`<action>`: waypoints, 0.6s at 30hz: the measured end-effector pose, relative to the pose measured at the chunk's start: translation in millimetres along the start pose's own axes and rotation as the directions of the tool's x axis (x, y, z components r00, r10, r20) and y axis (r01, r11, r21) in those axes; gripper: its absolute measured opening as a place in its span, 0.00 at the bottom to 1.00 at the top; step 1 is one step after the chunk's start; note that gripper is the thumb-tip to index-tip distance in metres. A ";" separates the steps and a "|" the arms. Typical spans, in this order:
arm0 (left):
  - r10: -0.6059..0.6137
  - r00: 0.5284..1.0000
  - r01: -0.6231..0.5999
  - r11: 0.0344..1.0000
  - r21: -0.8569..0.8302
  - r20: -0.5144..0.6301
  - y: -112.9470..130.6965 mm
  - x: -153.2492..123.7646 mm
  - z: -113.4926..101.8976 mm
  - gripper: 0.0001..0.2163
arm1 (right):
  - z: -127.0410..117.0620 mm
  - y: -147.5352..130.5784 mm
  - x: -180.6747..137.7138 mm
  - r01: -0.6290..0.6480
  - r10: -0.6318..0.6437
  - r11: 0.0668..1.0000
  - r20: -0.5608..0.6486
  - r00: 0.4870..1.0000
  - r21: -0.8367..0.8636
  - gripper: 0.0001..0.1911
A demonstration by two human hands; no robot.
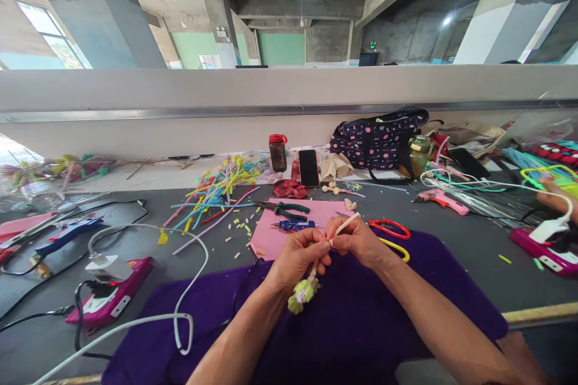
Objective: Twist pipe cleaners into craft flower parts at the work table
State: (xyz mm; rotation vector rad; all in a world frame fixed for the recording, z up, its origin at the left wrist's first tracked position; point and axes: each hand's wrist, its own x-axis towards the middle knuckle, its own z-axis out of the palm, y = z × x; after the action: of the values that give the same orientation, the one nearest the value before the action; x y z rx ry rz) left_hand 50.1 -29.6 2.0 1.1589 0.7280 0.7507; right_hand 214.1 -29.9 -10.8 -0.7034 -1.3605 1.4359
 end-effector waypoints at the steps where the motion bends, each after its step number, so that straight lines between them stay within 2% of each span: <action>1: 0.024 1.000 -0.024 0.999 0.037 -0.016 -0.1 -0.6 1.4 0.11 | 0.6 -0.1 -0.1 -0.001 0.001 1.000 -0.002 1.000 0.010 0.07; 4: 0.152 0.985 -0.132 0.969 0.209 -0.084 -1.6 -1.8 4.4 0.10 | 4.2 -0.2 0.1 -0.035 0.036 0.998 -0.030 0.999 0.042 0.06; 6: 0.293 0.947 -0.213 0.882 0.419 -0.135 -3.7 -2.1 4.8 0.08 | 7.9 0.5 0.9 -0.075 0.079 0.996 -0.081 0.994 0.055 0.05; 9: 0.507 0.851 -0.239 0.602 0.762 -0.134 -7.4 -2.0 3.8 0.06 | 13.6 2.5 2.5 -0.124 0.124 0.992 -0.187 0.974 0.010 0.04; 11: 0.586 0.805 -0.217 0.429 0.877 -0.088 -9.3 -1.2 3.3 0.06 | 15.7 3.5 3.4 -0.141 0.128 0.989 -0.235 0.964 -0.039 0.03; 12: 0.600 0.797 -0.210 0.391 0.896 -0.075 -9.7 -0.7 3.3 0.07 | 15.9 3.7 3.6 -0.146 0.128 0.988 -0.247 0.961 -0.056 0.04; 13: 0.594 0.800 -0.206 0.397 0.895 -0.079 -9.6 0.0 3.6 0.07 | 15.5 3.5 3.5 -0.148 0.128 0.987 -0.249 0.960 -0.066 0.04; 14: 0.567 0.817 -0.204 0.451 0.869 -0.102 -8.9 0.7 3.9 0.07 | 14.5 3.0 3.3 -0.147 0.126 0.987 -0.244 0.962 -0.070 0.04; 16: 0.431 0.887 -0.188 0.668 0.720 -0.168 -5.6 1.7 4.3 0.07 | 11.1 1.4 2.4 -0.123 0.105 0.990 -0.216 0.971 -0.070 0.04; 18: 0.222 0.962 -0.127 0.881 0.456 -0.161 -0.8 2.1 3.0 0.09 | 6.9 -0.6 1.0 -0.071 0.060 0.996 -0.172 0.983 -0.060 0.05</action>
State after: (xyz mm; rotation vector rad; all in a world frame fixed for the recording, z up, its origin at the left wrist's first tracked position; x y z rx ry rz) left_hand 53.9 -29.6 1.8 1.5919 1.0155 0.8970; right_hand 207.7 -31.7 -8.6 -0.9009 -1.2663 1.3539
